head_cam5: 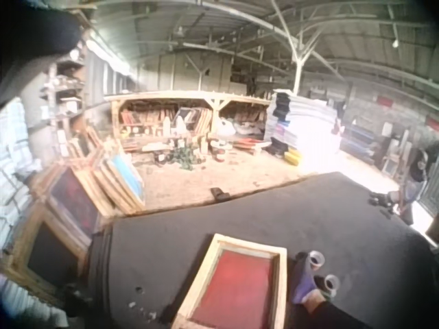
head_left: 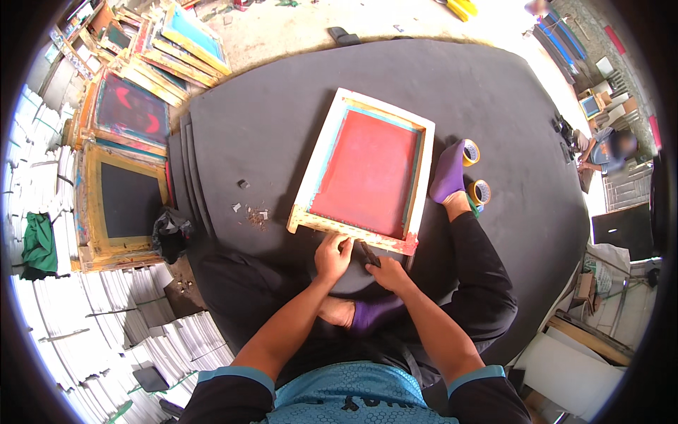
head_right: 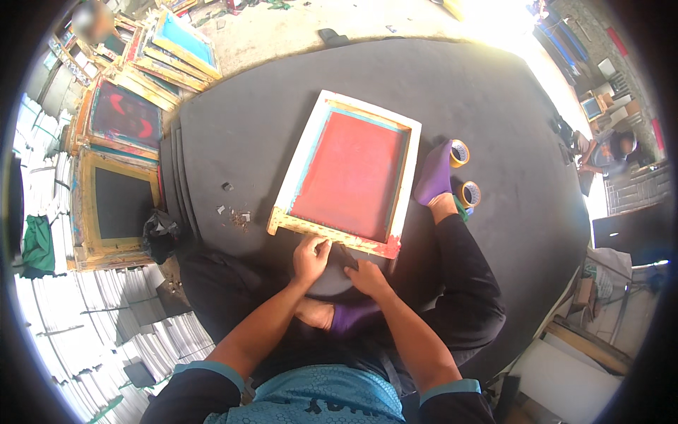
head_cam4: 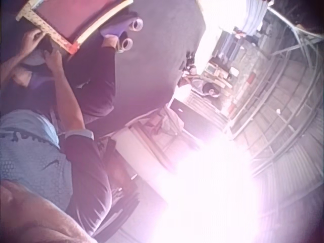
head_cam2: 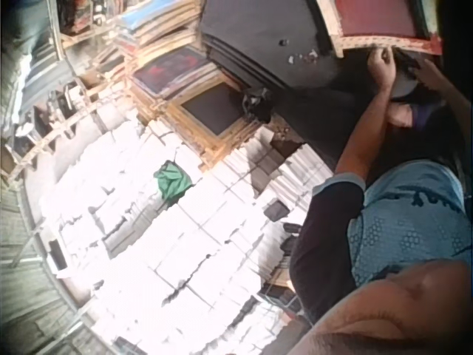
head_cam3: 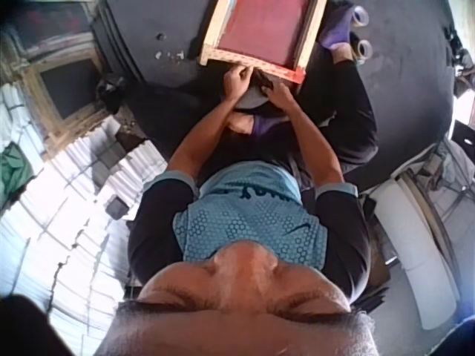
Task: The person sits cross-legged on the floor and uses a small metal scraper to remove dried red material from the edges of a wooden screen-printing frame. The person repeatedly scrapes along the frame's perimeter, lifting off flakes of residue.
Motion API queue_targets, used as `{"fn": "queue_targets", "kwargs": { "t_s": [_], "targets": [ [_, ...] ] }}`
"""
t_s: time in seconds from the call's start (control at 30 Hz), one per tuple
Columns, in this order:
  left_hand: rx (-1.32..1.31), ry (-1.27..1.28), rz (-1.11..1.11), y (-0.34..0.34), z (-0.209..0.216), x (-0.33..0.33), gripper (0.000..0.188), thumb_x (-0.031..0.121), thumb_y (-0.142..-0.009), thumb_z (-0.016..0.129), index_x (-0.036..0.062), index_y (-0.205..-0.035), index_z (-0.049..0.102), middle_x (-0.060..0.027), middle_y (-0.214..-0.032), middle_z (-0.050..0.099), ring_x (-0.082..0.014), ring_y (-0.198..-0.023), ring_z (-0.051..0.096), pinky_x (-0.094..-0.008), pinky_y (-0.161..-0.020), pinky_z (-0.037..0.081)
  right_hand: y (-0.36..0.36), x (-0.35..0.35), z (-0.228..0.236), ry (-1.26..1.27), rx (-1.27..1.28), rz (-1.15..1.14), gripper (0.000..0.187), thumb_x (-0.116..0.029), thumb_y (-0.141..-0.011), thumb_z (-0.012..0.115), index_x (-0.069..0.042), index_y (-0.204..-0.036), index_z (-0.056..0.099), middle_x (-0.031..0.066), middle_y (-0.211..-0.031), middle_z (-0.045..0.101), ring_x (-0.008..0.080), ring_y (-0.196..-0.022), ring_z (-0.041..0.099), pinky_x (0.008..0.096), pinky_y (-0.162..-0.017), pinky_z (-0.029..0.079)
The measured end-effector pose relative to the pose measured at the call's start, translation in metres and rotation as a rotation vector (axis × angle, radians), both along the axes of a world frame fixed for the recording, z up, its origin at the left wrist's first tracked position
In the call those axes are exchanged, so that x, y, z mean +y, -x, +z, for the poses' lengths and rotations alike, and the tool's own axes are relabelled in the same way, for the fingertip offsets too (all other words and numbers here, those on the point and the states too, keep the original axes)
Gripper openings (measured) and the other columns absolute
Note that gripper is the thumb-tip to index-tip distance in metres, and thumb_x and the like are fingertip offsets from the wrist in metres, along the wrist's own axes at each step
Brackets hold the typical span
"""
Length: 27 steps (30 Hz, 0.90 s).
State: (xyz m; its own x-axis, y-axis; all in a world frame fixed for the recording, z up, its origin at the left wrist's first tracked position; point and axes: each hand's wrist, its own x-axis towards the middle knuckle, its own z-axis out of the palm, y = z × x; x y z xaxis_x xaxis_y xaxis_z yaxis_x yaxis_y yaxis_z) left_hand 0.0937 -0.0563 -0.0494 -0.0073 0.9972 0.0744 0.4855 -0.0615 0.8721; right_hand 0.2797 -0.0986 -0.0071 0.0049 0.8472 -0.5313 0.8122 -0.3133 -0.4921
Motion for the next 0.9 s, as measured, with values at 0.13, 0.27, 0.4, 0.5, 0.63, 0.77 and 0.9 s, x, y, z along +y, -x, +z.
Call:
{"fn": "queue_targets", "kwargs": {
  "t_s": [0.13, 0.27, 0.4, 0.5, 0.63, 0.77, 0.9],
  "targets": [
    [0.273, -0.288, -0.087, 0.010, -0.004, 0.012, 0.032, 0.022, -0.094, 0.066, 0.0100, -0.123, 0.068, -0.0076, -0.133, 0.064, -0.0304, -0.087, 0.069, -0.0429, -0.076, 0.057, 0.005, 0.019, 0.019, 0.184, 0.043, -0.025, 0.047, -0.036, -0.093, 0.065, 0.007, -0.113, 0.065, 0.0345, -0.106, 0.068, 0.0487, -0.108, 0.065, 0.0540, -0.093, 0.050],
    [0.401, -0.145, -0.166, 0.006, -0.008, 0.017, 0.040, 0.026, -0.096, 0.062, 0.0119, -0.133, 0.065, -0.0039, -0.145, 0.059, -0.0284, -0.087, 0.069, -0.0420, -0.076, 0.057, 0.005, 0.036, 0.019, 0.188, 0.019, -0.005, 0.042, -0.032, -0.095, 0.063, 0.008, -0.108, 0.063, 0.0288, -0.093, 0.065, 0.0413, -0.090, 0.064, 0.0501, -0.079, 0.050],
    [0.466, -0.222, -0.141, 0.002, -0.016, 0.014, 0.039, 0.024, -0.093, 0.064, 0.0125, -0.131, 0.067, -0.0002, -0.141, 0.062, -0.0230, -0.083, 0.070, -0.0378, -0.070, 0.056, 0.004, 0.033, 0.004, 0.085, -0.041, 0.053, 0.036, -0.027, -0.096, 0.062, 0.008, -0.097, 0.061, 0.0196, -0.065, 0.063, 0.0299, -0.055, 0.067, 0.0440, -0.052, 0.052],
    [0.452, -0.210, -0.116, -0.001, -0.015, 0.015, 0.036, 0.020, -0.092, 0.064, 0.0103, -0.127, 0.069, -0.0032, -0.137, 0.065, -0.0257, -0.080, 0.070, -0.0399, -0.071, 0.057, 0.005, 0.033, -0.004, 0.068, -0.108, 0.078, 0.038, -0.029, -0.096, 0.062, 0.008, -0.100, 0.060, 0.0238, -0.073, 0.067, 0.0346, -0.063, 0.070, 0.0467, -0.058, 0.055],
    [0.404, -0.185, -0.106, -0.002, -0.010, 0.015, 0.036, 0.019, -0.092, 0.065, 0.0091, -0.126, 0.069, -0.0053, -0.136, 0.065, -0.0282, -0.080, 0.071, -0.0415, -0.071, 0.057, 0.003, 0.023, -0.013, -0.108, -0.194, 0.168, 0.041, -0.032, -0.097, 0.062, 0.007, -0.106, 0.059, 0.0278, -0.086, 0.070, 0.0418, -0.073, 0.072, 0.0498, -0.064, 0.056],
    [0.390, -0.143, -0.147, 0.001, -0.008, 0.016, 0.040, 0.022, -0.093, 0.065, 0.0093, -0.131, 0.066, -0.0060, -0.141, 0.062, -0.0290, -0.086, 0.071, -0.0423, -0.075, 0.056, 0.000, 0.023, -0.015, 0.028, -0.088, 0.054, 0.044, -0.035, -0.097, 0.061, 0.006, -0.113, 0.060, 0.0240, -0.090, 0.072, 0.0380, -0.077, 0.072, 0.0483, -0.073, 0.055],
    [0.421, -0.156, -0.217, 0.009, -0.010, 0.014, 0.049, 0.024, -0.091, 0.069, 0.0116, -0.137, 0.062, -0.0093, -0.151, 0.052, -0.0295, -0.095, 0.068, -0.0431, -0.078, 0.055, 0.015, 0.033, 0.024, 0.228, 0.195, -0.188, 0.048, -0.039, -0.097, 0.061, 0.003, -0.120, 0.061, 0.0235, -0.088, 0.071, 0.0392, -0.088, 0.071, 0.0506, -0.086, 0.054]
  ]
}}
